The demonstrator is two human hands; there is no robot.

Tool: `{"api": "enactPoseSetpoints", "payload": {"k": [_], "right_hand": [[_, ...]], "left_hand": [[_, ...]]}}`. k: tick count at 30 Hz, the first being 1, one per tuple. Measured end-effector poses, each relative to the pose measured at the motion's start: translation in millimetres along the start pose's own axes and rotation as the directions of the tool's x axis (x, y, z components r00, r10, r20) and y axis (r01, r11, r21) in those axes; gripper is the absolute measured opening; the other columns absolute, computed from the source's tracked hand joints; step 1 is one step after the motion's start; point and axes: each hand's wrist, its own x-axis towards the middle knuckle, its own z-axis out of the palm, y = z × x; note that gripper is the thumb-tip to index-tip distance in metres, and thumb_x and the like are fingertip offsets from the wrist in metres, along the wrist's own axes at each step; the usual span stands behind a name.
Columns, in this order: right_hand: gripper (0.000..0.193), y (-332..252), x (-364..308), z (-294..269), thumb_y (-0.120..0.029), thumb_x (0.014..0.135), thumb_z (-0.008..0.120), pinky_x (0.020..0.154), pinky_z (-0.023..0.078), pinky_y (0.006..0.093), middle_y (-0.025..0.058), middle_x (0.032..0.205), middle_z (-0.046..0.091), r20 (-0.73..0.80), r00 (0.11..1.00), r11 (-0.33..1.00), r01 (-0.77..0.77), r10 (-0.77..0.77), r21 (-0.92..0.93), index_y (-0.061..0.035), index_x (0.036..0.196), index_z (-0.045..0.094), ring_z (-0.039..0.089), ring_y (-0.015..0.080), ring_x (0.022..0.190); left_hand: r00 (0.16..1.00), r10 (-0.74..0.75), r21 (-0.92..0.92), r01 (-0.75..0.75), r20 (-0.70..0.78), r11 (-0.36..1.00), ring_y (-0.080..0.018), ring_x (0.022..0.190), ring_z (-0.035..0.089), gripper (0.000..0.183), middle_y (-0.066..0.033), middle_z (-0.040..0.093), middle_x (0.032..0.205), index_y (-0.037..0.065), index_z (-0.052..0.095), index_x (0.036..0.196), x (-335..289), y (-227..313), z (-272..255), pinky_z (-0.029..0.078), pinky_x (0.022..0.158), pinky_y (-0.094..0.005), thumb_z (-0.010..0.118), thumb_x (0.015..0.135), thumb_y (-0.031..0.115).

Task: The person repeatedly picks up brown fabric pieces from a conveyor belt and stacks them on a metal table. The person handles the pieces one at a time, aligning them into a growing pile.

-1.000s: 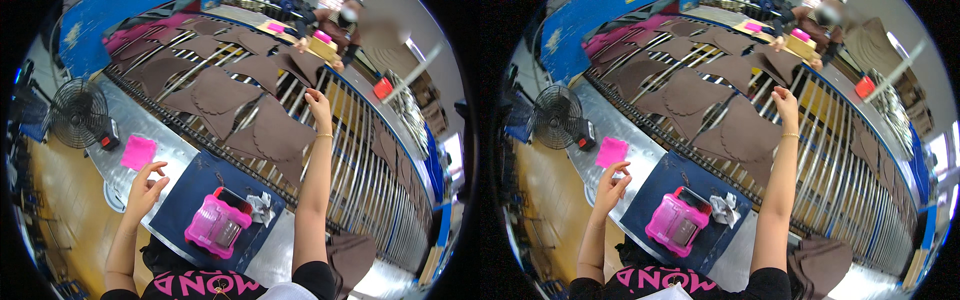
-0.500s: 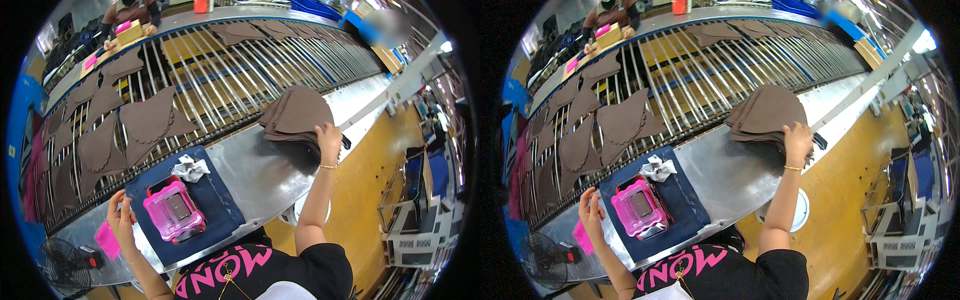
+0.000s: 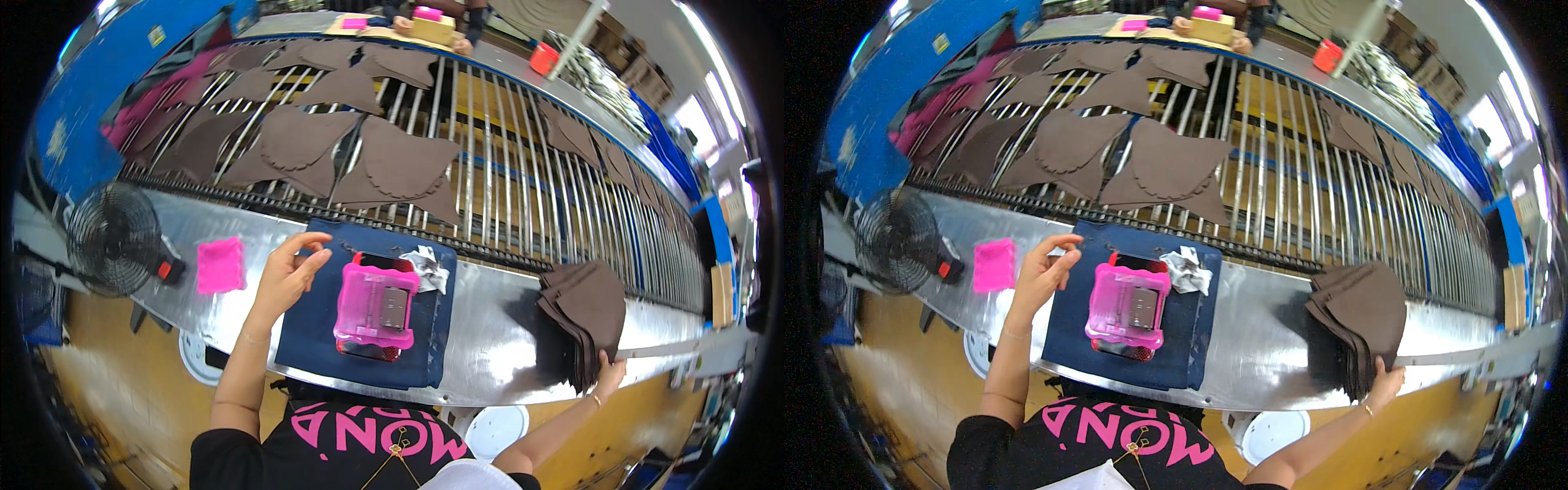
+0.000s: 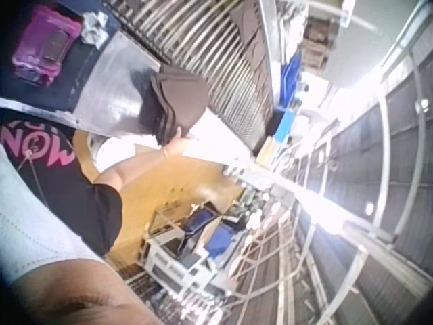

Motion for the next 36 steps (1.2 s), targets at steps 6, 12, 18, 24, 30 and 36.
{"api": "enactPoseSetpoints", "payload": {"k": [6,12,18,24,30,36], "right_hand": [[0.031,-58,-12,-68,-0.024,0.093,0.051,0.056,0.048,0.0409,0.0222,0.082,0.064,0.012,0.998,0.959,-0.055,0.054,0.279,-0.0019,0.115,0.057,0.06,0.0299,0.054],[0.037,-126,-69,-166,-0.029,0.095,0.05,0.046,0.041,0.0247,0.0094,0.066,0.06,-0.275,0.959,0.6,0.261,-0.07,0.756,0.0029,0.115,0.054,0.052,0.013,0.046],[0.027,-244,-135,-149,-0.02,0.093,0.055,0.044,0.044,0.0177,0.0073,0.091,0.063,-0.223,0.934,-0.221,0.163,-0.279,0.961,-0.0016,0.112,0.049,0.055,0.0073,0.054],[0.019,-314,-184,-136,-0.003,0.078,0.071,0.065,0.044,0.0229,0.0045,0.084,0.065,-0.251,0.679,-0.167,0.187,-0.69,0.968,0.0024,0.093,0.062,0.056,0.0102,0.076],[0.017,-339,-217,-120,-0.004,0.071,0.075,0.066,0.047,0.0261,0.012,0.083,0.068,-0.368,0.416,-0.169,0.441,-0.832,0.881,-0.0003,0.085,0.067,0.064,0.0193,0.072],[0.014,-323,-216,-109,-0.01,0.072,0.075,0.061,0.048,0.0319,0.0113,0.078,0.067,-0.471,0.332,-0.166,0.647,-0.817,0.744,-0.0035,0.082,0.069,0.063,0.0267,0.068]], "left_hand": [[0.999,0.04,0.102,-0.043,0.031,0.994,-0.0011,0.049,0.044,0.024,0.0005,0.055,0.084,0.004,0.06,0.108,9,2,1,0.036,0.043,-0.0176,0.063,0.087,0.015],[0.933,0.294,0.197,-0.335,0.209,0.922,-0.0052,0.065,0.054,0.036,-0.0033,0.054,0.095,0.006,0.055,0.118,44,44,33,0.042,0.048,-0.0184,0.065,0.085,0.014],[0.906,0.359,0.009,-0.371,0.222,0.929,-0.0147,0.091,0.058,0.066,-0.009,0.056,0.106,0.006,0.035,0.136,62,60,51,0.05,0.062,-0.0213,0.069,0.082,0.022],[0.984,0.154,0.01,-0.155,0.087,0.988,-0.0093,0.058,0.061,0.024,-0.0028,0.061,0.08,0.0,0.057,0.107,35,80,-40,0.046,0.044,-0.0189,0.058,0.091,0.017],[0.92,0.37,0.39,-0.294,-0.134,0.873,-0.0066,0.059,0.06,0.015,-0.0005,0.059,0.075,-0.002,0.059,0.097,-15,85,-92,0.043,0.049,-0.0175,0.061,0.087,0.01],[0.951,0.301,0.443,-0.237,-0.078,0.865,-0.0062,0.054,0.058,0.006,0.0003,0.057,0.072,-0.002,0.059,0.09,-31,75,-90,0.042,0.048,-0.0181,0.06,0.085,0.002]]}}
